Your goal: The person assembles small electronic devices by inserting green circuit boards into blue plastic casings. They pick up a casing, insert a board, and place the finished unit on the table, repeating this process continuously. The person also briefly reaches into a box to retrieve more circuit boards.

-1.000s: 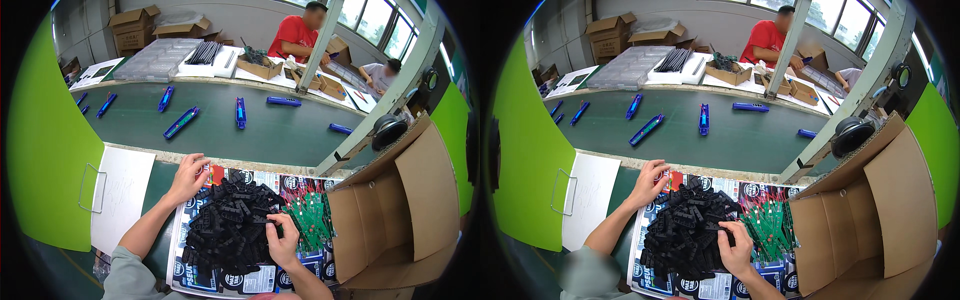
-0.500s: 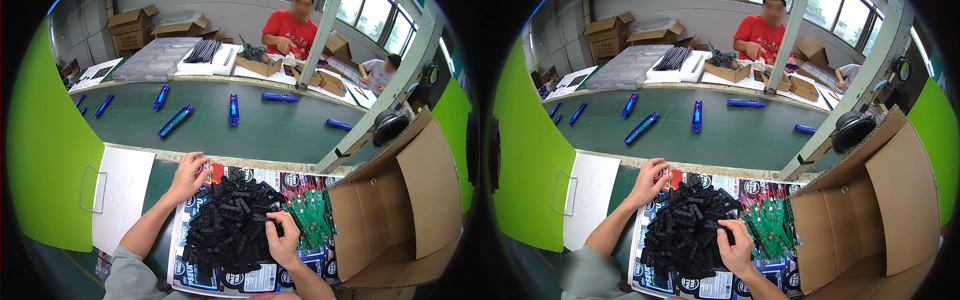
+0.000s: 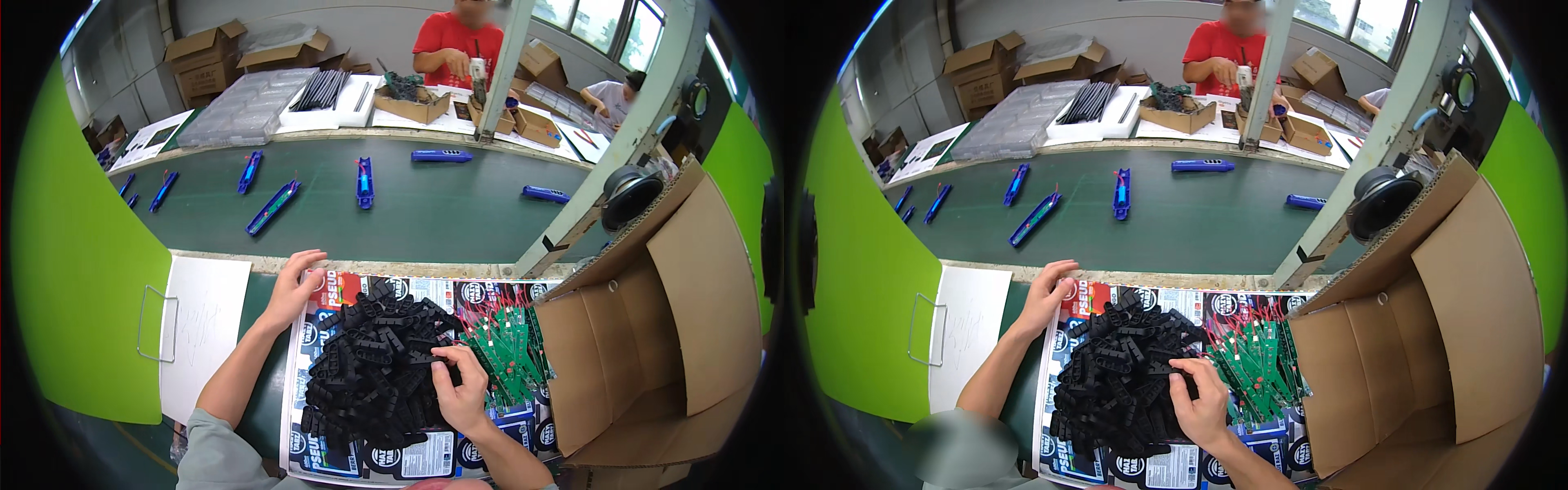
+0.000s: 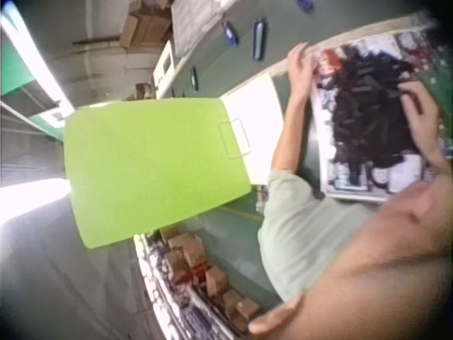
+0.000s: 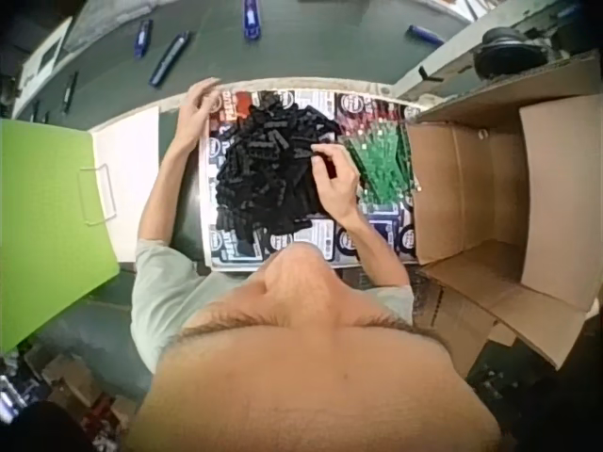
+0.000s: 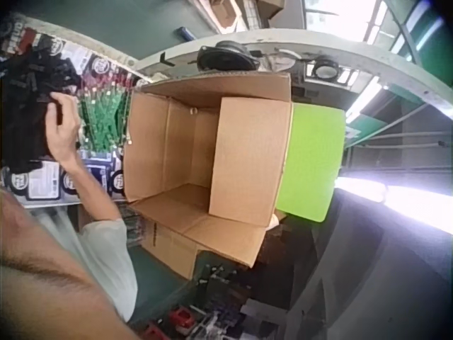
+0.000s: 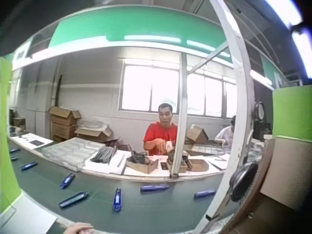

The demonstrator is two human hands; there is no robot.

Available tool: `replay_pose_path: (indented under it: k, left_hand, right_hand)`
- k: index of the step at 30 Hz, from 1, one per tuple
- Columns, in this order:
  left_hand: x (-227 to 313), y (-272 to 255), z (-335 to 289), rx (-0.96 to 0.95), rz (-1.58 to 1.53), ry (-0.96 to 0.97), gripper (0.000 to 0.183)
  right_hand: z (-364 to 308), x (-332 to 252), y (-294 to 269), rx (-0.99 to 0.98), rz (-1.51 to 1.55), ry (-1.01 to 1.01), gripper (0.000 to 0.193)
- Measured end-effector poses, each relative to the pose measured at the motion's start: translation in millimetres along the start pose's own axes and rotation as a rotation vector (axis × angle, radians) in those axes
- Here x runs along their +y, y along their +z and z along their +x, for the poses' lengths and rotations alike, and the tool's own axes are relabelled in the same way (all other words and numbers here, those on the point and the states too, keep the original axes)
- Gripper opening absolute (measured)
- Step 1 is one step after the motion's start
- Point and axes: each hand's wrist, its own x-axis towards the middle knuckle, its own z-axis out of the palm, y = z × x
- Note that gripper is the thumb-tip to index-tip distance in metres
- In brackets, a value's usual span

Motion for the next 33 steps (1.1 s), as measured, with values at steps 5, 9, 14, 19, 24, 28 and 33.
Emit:
replay_pose_path:
  k: [5,9,14,19,24,28,33]
  left_hand:
    - [36.4,1.5,15.9,-0.059,0.443,0.219,0.037]
    - [61.5,29.6,75.2,-0.133,0.604,0.468,0.039]
    - [43.4,96.7,197.4,-0.159,0.826,0.645,0.047]
    - [12.9,155.9,302.0,-0.025,1.026,0.622,0.053]
    - [-19.9,190.2,335.0,0.084,1.156,0.575,0.059]
    - [-19.2,188.2,336.3,-0.036,1.048,0.449,0.05]
    - [-4.1,161.0,298.6,-0.202,0.913,0.462,0.036]
  right_hand:
    - [0.8,4.8,-1.6,-0.005,0.004,-0.001,0.018]
    - [0.0,2.5,-3.9,-0.02,0.038,0.104,0.017]
    - [2.3,3.2,-3.0,0.008,0.048,0.062,0.018]
    - [3.7,1.1,-3.7,-0.004,0.01,0.069,0.028]
    - [6.0,-1.3,1.1,0.057,0.054,0.098,0.027]
    - [10.3,-2.6,-0.2,0.075,0.069,0.116,0.028]
    - [9.7,-3.3,-3.8,0.022,0.031,0.099,0.024]
